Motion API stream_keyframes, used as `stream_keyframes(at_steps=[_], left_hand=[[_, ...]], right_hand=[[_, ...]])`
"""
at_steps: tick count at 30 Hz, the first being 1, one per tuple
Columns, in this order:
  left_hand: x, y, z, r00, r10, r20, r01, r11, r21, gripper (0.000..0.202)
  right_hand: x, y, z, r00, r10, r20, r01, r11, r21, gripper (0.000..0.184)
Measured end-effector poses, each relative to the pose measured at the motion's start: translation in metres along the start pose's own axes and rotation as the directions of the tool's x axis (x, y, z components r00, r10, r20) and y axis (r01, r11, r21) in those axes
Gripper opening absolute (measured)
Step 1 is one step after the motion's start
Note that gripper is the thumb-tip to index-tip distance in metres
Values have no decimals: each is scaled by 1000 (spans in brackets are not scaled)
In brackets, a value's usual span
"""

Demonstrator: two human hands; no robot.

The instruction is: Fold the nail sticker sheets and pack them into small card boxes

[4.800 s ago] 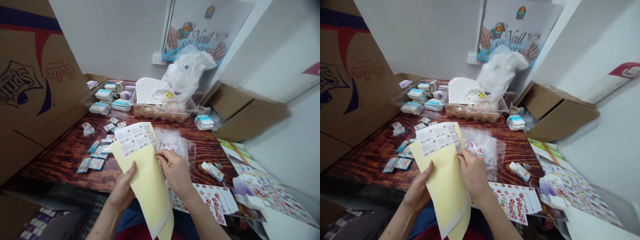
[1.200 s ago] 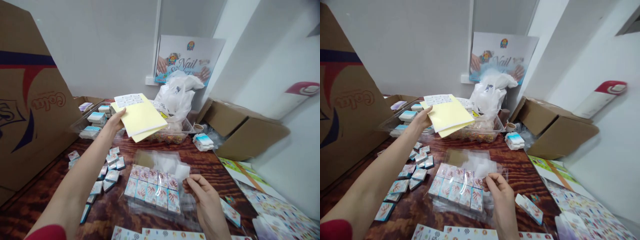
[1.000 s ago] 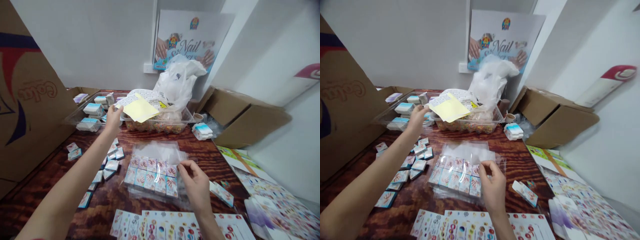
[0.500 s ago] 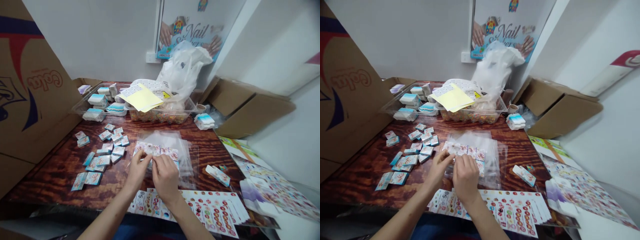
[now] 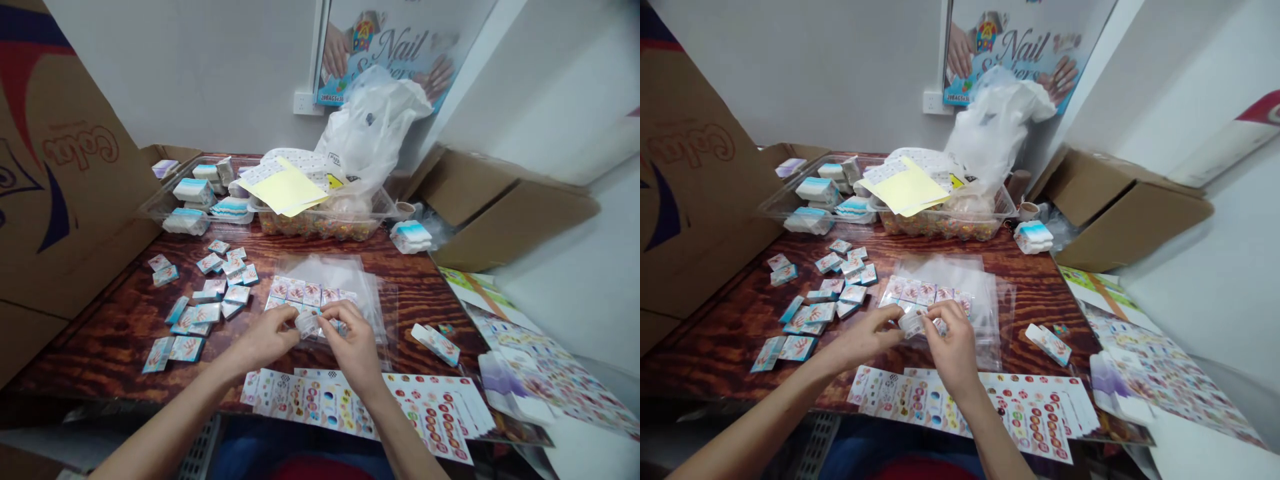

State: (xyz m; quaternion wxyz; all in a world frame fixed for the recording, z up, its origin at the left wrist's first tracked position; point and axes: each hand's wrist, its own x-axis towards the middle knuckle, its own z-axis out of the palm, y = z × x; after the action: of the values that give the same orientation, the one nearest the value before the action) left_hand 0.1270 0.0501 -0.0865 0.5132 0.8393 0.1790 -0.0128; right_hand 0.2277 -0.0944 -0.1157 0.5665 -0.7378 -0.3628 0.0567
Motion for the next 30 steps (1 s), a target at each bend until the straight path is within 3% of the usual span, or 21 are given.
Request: stream_keyframes(at_steps=[4, 10, 14, 19, 23, 30], left_hand=[[6, -1, -3, 999, -27, 17, 27, 999, 20, 17], [16, -11, 4, 996, -43, -73, 38, 997, -70, 28], [26, -13, 8, 986, 55, -160, -30, 988, 151, 32], [46, -7, 13, 971, 85, -222, 50, 840, 541, 30], [54, -4, 18, 973, 77, -216, 70, 796, 601, 26], [56, -8, 25, 973, 92, -211, 78, 728, 681, 27]], right_hand=[[-2, 1, 1, 999, 33, -43, -31, 998, 46, 17], [-5, 0, 3, 989, 98, -106, -92, 994, 61, 18], [-1, 10, 7, 986, 105, -133, -113, 992, -54, 17], [9, 26, 14, 980, 43, -196, -110, 932, -346, 19], [12, 35, 18, 982, 54, -182, -140, 855, -500, 18], [12, 44, 22, 985, 40, -167, -131, 807, -576, 17]])
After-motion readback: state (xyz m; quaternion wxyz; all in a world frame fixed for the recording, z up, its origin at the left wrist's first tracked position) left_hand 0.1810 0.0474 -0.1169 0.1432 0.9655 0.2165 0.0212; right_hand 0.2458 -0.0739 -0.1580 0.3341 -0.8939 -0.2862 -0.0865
